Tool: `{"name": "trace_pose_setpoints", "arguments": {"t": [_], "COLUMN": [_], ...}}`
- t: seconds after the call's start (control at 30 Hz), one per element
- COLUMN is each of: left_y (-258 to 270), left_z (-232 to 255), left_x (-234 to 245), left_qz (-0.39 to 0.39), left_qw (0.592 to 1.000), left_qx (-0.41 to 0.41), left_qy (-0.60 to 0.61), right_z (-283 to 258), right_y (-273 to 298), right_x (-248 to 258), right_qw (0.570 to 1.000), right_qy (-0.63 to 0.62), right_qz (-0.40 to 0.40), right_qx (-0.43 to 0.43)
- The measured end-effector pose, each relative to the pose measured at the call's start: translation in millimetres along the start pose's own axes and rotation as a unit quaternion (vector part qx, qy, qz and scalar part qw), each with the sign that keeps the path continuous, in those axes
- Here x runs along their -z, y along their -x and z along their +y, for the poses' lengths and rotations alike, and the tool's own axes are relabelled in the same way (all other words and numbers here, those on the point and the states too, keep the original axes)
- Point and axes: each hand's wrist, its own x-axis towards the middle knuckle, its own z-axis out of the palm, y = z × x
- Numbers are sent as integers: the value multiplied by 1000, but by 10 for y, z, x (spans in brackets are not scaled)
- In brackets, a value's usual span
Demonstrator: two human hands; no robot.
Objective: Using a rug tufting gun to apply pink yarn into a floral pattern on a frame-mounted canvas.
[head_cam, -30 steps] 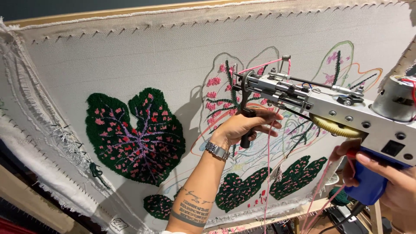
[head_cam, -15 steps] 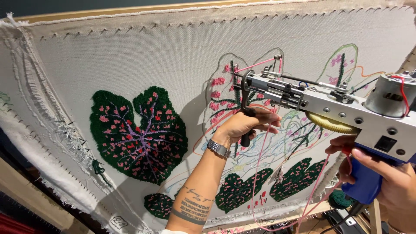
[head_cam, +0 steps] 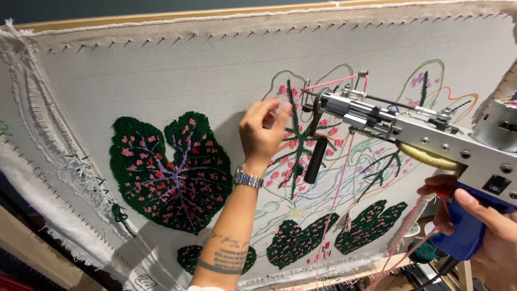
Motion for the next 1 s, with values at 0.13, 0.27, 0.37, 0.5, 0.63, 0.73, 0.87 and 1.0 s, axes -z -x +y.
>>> {"name": "trace_pose_setpoints", "arguments": {"t": [0.13,0.27,0.37,0.5,0.63,0.73,0.87,1.0], "left_y": [-170,-239,-236,-211,-103,-19,-62,-175], "left_z": [-44,-121,-160,-362,-400,-246,-169,-76], "left_x": [-16,-82,-125,-219,-199,-54,-18,12], "left_qz": [149,153,150,158,159,194,200,162], "left_qw": [980,963,957,952,982,974,975,953], "left_qx": [-130,-178,-194,-209,-97,-116,-91,-218], "left_qy": [-36,-132,-157,-156,-20,-20,-34,-131], "right_z": [-47,-22,-41,-105,-199,-277,-280,-288], "right_y": [15,6,35,74,80,105,99,115], "right_x": [-69,-47,-77,-213,-346,-497,-561,-603], "right_qw": [1000,1000,1000,999,998,998,998,997], "right_qy": [7,12,-6,0,8,13,9,16], "right_qz": [14,14,-1,-9,-12,-4,7,17], "right_qx": [-12,-5,11,41,57,63,65,71]}}
